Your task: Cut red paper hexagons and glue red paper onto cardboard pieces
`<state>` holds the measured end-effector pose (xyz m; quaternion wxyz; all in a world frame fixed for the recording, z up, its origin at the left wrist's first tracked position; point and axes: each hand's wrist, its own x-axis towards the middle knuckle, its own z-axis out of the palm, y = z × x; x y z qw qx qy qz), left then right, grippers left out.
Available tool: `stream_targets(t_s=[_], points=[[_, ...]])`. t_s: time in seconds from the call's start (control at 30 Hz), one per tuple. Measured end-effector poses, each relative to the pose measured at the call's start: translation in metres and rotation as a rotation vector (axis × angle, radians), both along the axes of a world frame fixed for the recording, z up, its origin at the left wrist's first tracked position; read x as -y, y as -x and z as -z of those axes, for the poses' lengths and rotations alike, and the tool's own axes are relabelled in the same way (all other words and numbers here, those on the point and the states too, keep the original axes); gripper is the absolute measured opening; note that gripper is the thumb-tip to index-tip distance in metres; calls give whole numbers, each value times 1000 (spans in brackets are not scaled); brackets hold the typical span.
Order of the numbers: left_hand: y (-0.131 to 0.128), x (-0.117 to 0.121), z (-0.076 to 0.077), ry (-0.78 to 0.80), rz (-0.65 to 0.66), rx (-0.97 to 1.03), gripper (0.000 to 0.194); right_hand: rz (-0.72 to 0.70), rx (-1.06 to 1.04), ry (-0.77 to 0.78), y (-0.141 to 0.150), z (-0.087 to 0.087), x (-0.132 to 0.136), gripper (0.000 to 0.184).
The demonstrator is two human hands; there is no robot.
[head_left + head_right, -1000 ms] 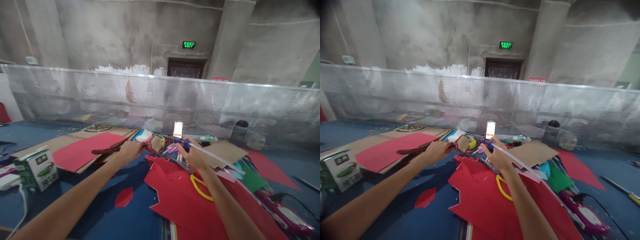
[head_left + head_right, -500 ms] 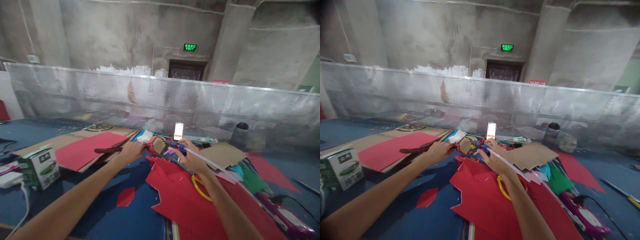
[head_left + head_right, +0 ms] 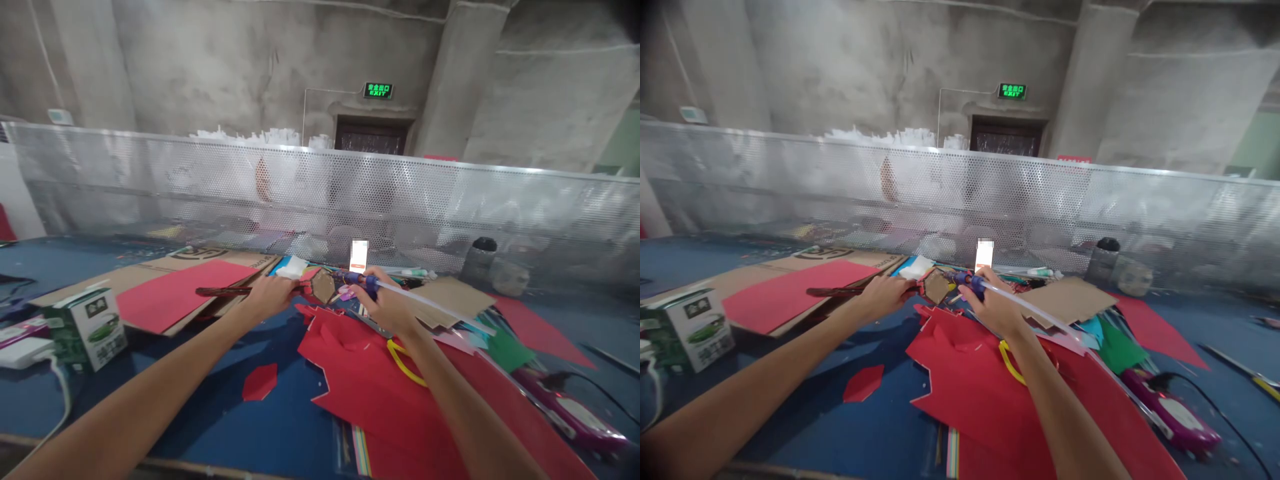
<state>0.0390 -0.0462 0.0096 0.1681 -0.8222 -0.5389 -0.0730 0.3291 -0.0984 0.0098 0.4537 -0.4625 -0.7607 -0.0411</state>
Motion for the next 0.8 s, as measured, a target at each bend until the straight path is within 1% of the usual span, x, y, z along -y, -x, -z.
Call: stream_targets(t_s=[0.17, 0.3, 0.43, 0.6, 0.8], points=[[0, 0, 2, 17, 18, 27, 37, 28, 24, -25, 4, 1, 1, 27], [1, -2, 6, 20, 34, 35, 40, 64, 72, -53, 10, 1, 4, 28], [3, -5, 8, 33, 39, 40, 40, 34, 126, -64, 13, 2, 5, 28], [3, -10, 12, 34, 35, 23, 39, 28, 107, -31, 4, 4, -3, 29], [1, -8, 9, 20, 11, 25, 40, 42, 92, -31, -6, 7, -14, 30]])
